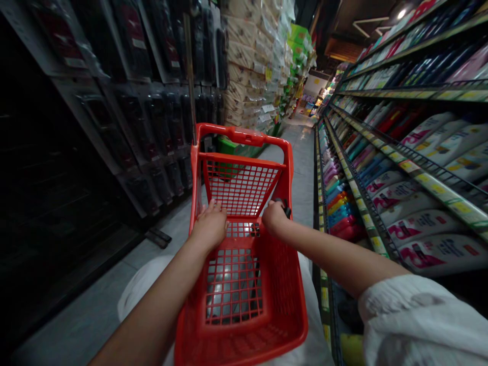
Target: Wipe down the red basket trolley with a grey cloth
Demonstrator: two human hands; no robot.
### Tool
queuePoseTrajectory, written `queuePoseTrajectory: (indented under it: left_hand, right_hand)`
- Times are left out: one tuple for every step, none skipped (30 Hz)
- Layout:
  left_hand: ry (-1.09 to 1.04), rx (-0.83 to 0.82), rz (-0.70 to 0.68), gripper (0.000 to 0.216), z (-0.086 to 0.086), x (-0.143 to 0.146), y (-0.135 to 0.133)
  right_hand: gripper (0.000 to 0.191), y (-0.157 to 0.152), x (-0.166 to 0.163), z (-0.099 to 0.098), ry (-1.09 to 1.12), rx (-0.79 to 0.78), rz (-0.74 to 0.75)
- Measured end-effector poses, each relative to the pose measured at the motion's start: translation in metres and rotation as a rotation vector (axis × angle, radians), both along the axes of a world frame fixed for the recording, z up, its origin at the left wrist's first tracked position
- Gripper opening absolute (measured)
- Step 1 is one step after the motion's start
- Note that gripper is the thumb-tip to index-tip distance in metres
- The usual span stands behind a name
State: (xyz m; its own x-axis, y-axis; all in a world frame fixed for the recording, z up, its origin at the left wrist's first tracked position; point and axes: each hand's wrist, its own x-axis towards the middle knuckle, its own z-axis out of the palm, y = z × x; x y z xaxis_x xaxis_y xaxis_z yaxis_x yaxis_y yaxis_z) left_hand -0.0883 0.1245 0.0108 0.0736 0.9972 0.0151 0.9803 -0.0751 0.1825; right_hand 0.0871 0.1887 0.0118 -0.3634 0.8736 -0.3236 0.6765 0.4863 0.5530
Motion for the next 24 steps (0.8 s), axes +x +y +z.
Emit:
queuePoseTrajectory:
  left_hand:
    - [0.004, -0.004, 0.001, 0.045, 0.0, 0.0, 0.0]
    - [0.006, -0.011, 0.003, 0.045, 0.001, 0.001, 0.001]
    - [0.007, -0.019, 0.006, 0.045, 0.001, 0.001, 0.001]
    - [0.006, -0.027, 0.01, 0.045, 0.002, 0.001, 0.001]
    - [0.005, -0.032, 0.013, 0.046, 0.002, 0.001, 0.002]
    - [0.003, -0.035, 0.016, 0.046, 0.003, 0.001, 0.002]
    - [-0.001, -0.034, 0.018, 0.046, 0.003, 0.001, 0.002]
    - [-0.009, -0.035, 0.02, 0.047, 0.004, 0.001, 0.002]
    - [-0.021, -0.038, 0.022, 0.047, 0.004, 0.001, 0.002]
    - [-0.034, -0.044, 0.023, 0.047, 0.005, 0.001, 0.001]
    - [-0.046, -0.051, 0.02, 0.047, 0.006, 0.001, 0.001]
    - [-0.056, -0.058, 0.016, 0.046, 0.007, 0.0, 0.0]
    - [-0.059, -0.065, 0.011, 0.044, 0.009, 0.0, -0.001]
    - [-0.058, -0.076, 0.006, 0.042, 0.01, 0.0, -0.002]
    - [-0.052, -0.09, 0.004, 0.039, 0.011, 0.0, -0.002]
    - [-0.045, -0.106, 0.002, 0.036, 0.013, 0.0, -0.003]
    - [-0.035, -0.124, 0.003, 0.034, 0.014, 0.0, -0.003]
    - [-0.025, -0.141, 0.003, 0.033, 0.016, 0.0, -0.003]
    - [-0.015, -0.154, 0.004, 0.033, 0.017, 0.0, -0.003]
    - [-0.006, -0.16, 0.004, 0.034, 0.018, 0.0, -0.003]
    - [0.002, -0.162, 0.006, 0.034, 0.019, 0.0, -0.003]
    - [0.007, -0.162, 0.009, 0.034, 0.019, 0.0, -0.003]
    - [0.01, -0.162, 0.014, 0.034, 0.02, 0.0, -0.003]
    - [0.009, -0.159, 0.016, 0.034, 0.02, 0.0, -0.002]
  right_hand:
    - [0.028, 0.013, 0.002, 0.015, 0.042, 0.076, -0.022]
    - [0.031, 0.028, 0.004, 0.031, 0.053, 0.134, -0.036]
    - [0.034, 0.042, 0.006, 0.046, 0.062, 0.179, -0.045]
    - [0.036, 0.053, 0.007, 0.058, 0.07, 0.221, -0.055]
    - [0.039, 0.061, 0.008, 0.066, 0.075, 0.251, -0.063]
    - [0.041, 0.064, 0.008, 0.068, 0.075, 0.258, -0.064]
    - [0.04, 0.061, 0.008, 0.066, 0.073, 0.238, -0.058]
    - [0.039, 0.054, 0.006, 0.058, 0.07, 0.195, -0.043]
    - [0.036, 0.043, 0.005, 0.048, 0.063, 0.127, -0.021]
    - [0.032, 0.03, 0.003, 0.036, 0.06, 0.051, 0.005]
    - [0.028, 0.016, 0.001, 0.023, 0.063, -0.005, 0.029]
    - [0.023, 0.005, 0.0, 0.013, 0.059, -0.059, 0.04]
    - [0.019, -0.004, -0.001, 0.005, 0.052, -0.1, 0.047]
    - [0.016, -0.007, -0.001, 0.002, 0.048, -0.115, 0.047]
    - [0.015, -0.006, -0.001, 0.004, 0.049, -0.104, 0.039]
    - [0.017, 0.0, 0.0, 0.01, 0.054, -0.071, 0.028]
    - [0.02, 0.009, 0.002, 0.02, 0.066, -0.017, 0.015]
    - [0.023, 0.021, 0.005, 0.031, 0.082, 0.046, 0.0]
    - [0.026, 0.034, 0.008, 0.044, 0.091, 0.089, 0.001]
    - [0.029, 0.045, 0.012, 0.055, 0.101, 0.129, 0.002]
    - [0.03, 0.055, 0.016, 0.064, 0.109, 0.145, 0.014]
    - [0.031, 0.061, 0.021, 0.071, 0.114, 0.148, 0.035]
    - [0.03, 0.063, 0.025, 0.074, 0.117, 0.14, 0.06]
    - [0.03, 0.063, 0.029, 0.074, 0.118, 0.123, 0.088]
